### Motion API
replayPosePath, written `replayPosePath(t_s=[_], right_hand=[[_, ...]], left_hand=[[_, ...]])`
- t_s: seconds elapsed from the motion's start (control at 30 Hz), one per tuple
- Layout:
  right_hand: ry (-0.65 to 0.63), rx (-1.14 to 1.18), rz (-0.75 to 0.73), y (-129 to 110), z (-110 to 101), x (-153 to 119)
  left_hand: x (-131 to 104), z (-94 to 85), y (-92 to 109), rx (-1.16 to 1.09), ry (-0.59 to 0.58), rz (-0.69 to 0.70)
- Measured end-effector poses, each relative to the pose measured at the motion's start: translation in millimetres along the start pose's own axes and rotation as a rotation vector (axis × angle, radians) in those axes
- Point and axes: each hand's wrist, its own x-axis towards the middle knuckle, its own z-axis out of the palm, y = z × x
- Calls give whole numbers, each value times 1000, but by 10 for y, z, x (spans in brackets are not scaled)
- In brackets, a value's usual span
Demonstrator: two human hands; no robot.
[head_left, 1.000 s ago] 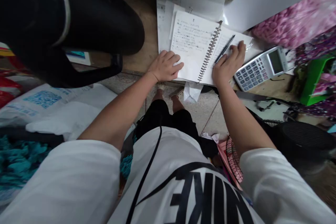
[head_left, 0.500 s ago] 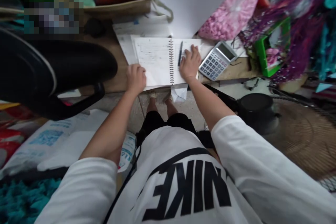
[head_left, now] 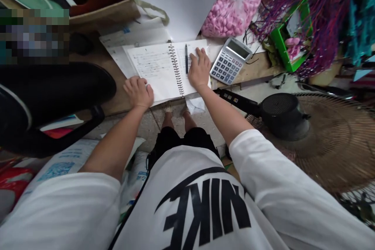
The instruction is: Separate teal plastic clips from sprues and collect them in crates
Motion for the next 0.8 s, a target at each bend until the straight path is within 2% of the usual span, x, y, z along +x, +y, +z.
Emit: replayPosePath(t_s=[0.17,0.27,0.37,0.47,0.57,0.67,0.8], right_hand=[[104,120,-89,193,-3,-129],[267,166,15,414,-73,-330],[366,185,119,604,-206,-442],[311,179,132,670,-363,-375],[236,175,205,633,-468,-238],[210,175,267,608,-479,-160],[222,156,217,666,-404,-128]], left_hand=[[-18,-73,-24,-113,-29,0],[-17,-65,-93,-124,-2,22],[4,-14,-172,7,61,61],[23,27,-219,109,82,90],[28,28,-227,140,82,100],[27,15,-224,134,83,97],[36,14,-233,120,93,80]])
